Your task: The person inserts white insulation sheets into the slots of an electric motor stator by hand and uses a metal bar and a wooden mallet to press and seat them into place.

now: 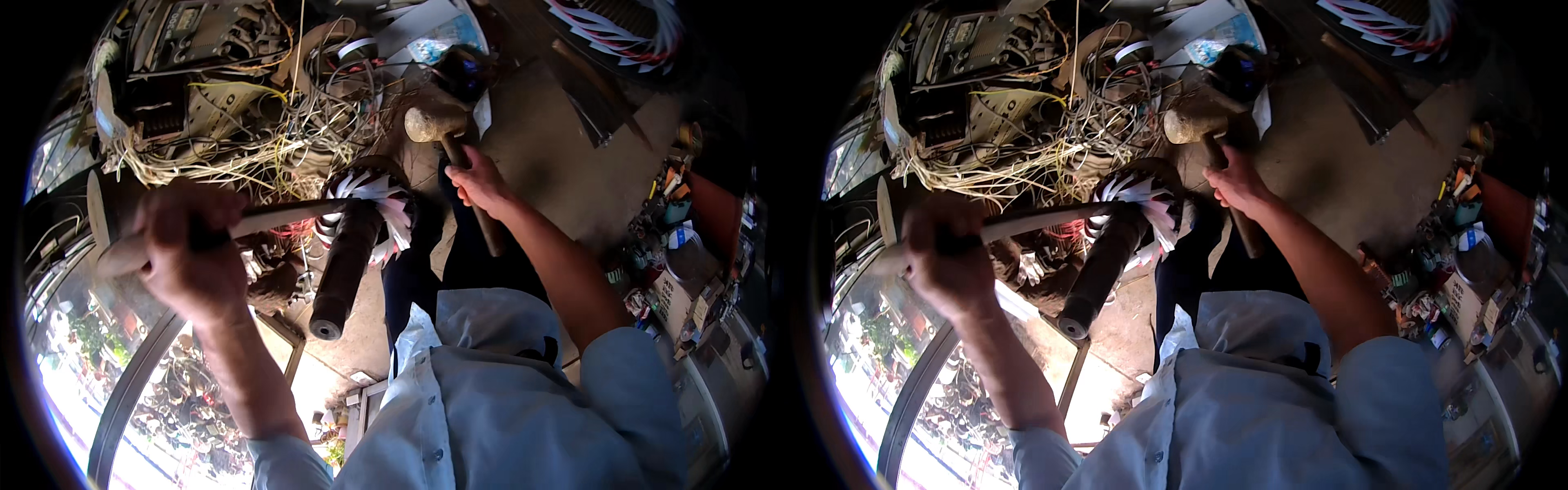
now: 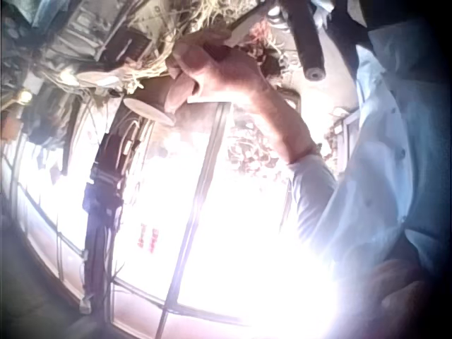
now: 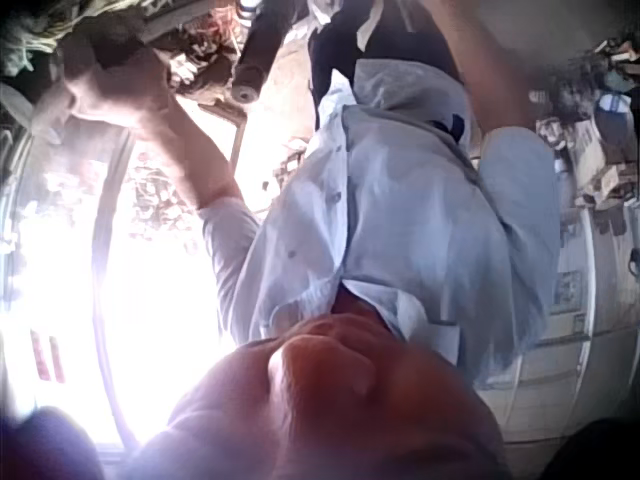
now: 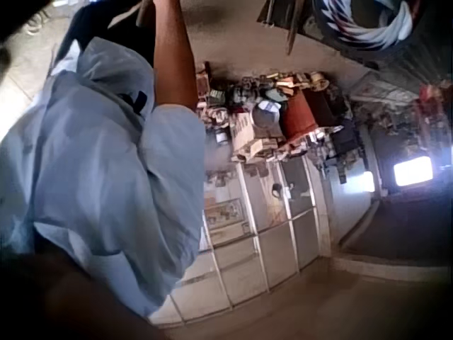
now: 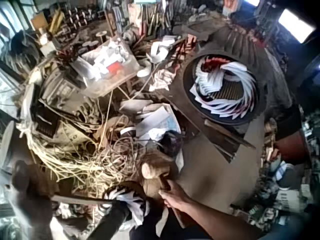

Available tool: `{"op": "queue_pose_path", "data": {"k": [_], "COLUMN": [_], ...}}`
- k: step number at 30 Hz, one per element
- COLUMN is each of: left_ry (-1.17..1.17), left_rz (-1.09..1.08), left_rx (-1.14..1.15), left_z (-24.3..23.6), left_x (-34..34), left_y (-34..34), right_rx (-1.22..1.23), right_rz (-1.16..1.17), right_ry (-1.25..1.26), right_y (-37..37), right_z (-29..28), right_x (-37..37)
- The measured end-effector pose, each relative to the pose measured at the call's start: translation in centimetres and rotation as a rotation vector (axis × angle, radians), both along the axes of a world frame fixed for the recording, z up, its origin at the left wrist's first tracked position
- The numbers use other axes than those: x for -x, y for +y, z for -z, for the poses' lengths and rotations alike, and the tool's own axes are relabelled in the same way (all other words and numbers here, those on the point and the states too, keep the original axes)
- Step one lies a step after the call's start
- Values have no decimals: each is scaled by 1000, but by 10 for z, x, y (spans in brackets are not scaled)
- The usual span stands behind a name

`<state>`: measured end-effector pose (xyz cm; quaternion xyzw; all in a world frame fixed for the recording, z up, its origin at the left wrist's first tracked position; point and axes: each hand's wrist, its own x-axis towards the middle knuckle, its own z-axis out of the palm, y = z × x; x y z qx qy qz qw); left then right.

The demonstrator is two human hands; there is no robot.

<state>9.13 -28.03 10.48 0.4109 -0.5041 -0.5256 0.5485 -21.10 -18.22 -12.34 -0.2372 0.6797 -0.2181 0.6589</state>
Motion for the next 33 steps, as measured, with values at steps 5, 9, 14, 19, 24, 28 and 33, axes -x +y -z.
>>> {"op": "queue_pose_path", "data": {"k": [5,9,14,19,24,28,33], "left_ry": [215,446,322,237,-145,-427,-737], "left_rz": [-64,35,22,-175,-39,0,76], "left_rx": [87,114,225,-12,-313,-550,-589], "left_z": [-100,-133,-135,-82,43,174,315], "left_x": [-8,-15,35,127,201,236,235], "left_y": [47,90,143,169,180,225,255], "right_rx": [-123,-168,-111,-308,-419,-499,-516], "right_rz": [202,107,-33,-92,-147,-87,-209], "right_ry": [-83,12,208,75,-21,-122,-161], "right_y": [42,86,88,57,52,32,19], "right_z": [-32,-37,-42,5,90,129,236], "right_x": [34,72,113,145,146,126,104]}}
